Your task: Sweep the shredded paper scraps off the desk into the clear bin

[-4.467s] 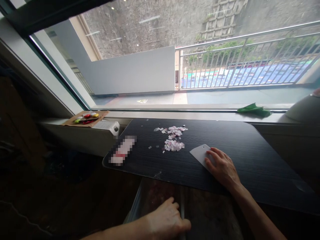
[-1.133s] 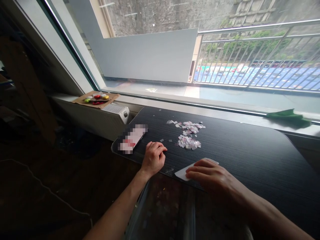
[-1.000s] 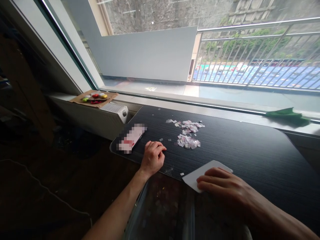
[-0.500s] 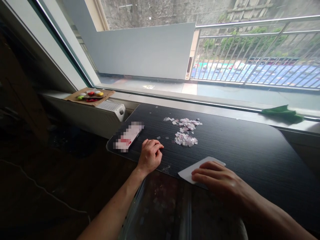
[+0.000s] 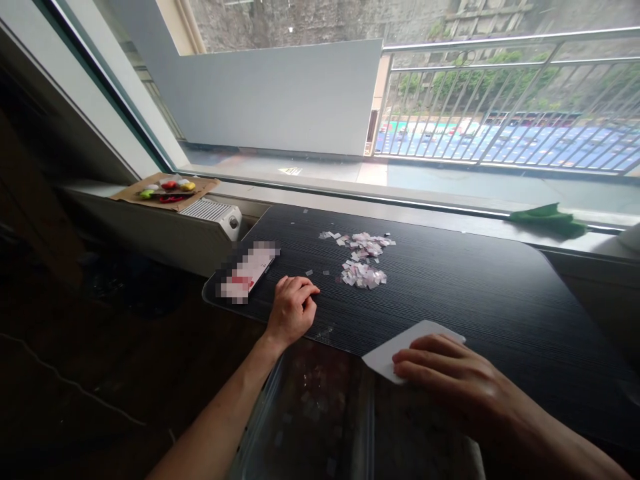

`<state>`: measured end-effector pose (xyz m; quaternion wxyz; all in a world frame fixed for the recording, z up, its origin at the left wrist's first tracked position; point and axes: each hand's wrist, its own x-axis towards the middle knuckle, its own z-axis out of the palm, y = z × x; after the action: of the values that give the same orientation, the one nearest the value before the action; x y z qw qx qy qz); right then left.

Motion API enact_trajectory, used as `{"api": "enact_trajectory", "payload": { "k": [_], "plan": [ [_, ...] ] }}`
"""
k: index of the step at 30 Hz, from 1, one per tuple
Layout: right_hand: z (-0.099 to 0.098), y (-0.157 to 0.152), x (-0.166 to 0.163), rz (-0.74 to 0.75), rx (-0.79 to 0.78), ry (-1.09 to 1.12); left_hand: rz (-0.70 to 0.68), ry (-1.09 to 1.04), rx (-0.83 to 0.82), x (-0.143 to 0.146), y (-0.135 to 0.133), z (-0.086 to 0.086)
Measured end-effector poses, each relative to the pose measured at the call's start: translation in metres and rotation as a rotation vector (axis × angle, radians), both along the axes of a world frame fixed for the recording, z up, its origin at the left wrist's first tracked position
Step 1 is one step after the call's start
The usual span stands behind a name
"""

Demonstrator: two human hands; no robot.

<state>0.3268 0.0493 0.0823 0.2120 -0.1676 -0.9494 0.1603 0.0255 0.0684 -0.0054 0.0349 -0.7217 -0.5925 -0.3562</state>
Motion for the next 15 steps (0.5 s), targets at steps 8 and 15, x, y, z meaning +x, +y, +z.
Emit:
{"api": "enact_trajectory", "payload": {
  "k": [8, 15],
  "plan": [
    [0.018, -0.033, 0.017, -0.142, 0.058, 0.013, -0.007, 0.003, -0.008, -0.001, 0.001, -0.001],
    [0.009, 0.0, 0.003, -0.199, 0.227, 0.016, -0.001, 0.011, -0.001, 0.0, 0.0, 0.0]
  ]
}}
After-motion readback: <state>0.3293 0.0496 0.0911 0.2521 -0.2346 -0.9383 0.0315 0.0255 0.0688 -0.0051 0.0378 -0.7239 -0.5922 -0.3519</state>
